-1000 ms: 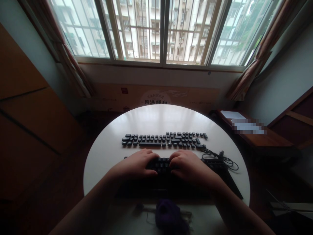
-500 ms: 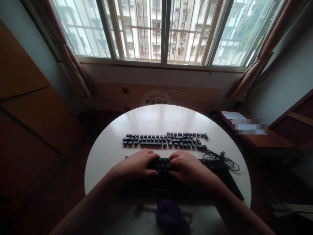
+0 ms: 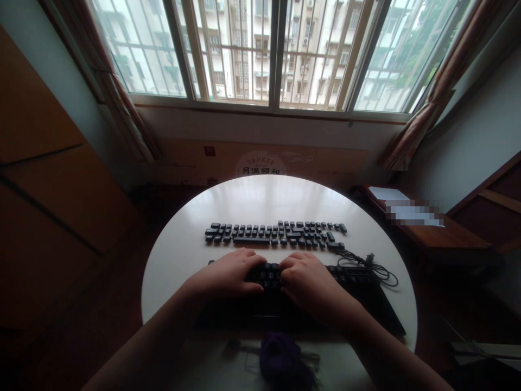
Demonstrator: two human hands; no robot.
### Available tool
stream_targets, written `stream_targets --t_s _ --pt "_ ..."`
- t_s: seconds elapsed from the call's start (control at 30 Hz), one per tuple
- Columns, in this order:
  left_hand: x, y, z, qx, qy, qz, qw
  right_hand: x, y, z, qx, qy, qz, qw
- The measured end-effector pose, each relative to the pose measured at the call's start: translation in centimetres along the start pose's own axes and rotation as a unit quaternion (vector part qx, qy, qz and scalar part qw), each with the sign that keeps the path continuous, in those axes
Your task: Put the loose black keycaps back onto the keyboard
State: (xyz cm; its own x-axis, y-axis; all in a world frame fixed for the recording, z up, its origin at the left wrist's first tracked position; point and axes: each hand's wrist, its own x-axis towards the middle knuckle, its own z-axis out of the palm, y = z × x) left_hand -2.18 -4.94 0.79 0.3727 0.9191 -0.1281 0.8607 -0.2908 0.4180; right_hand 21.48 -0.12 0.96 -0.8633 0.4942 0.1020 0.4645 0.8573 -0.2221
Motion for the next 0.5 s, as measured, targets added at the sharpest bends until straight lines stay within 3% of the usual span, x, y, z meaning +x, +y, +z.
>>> stream_targets --t_s 0.5 --pt "0.8 1.0 1.3 0.044 0.036 0.012 0.998 0.6 -1.0 0.3 -0.044 -0.024 0.015 0.999"
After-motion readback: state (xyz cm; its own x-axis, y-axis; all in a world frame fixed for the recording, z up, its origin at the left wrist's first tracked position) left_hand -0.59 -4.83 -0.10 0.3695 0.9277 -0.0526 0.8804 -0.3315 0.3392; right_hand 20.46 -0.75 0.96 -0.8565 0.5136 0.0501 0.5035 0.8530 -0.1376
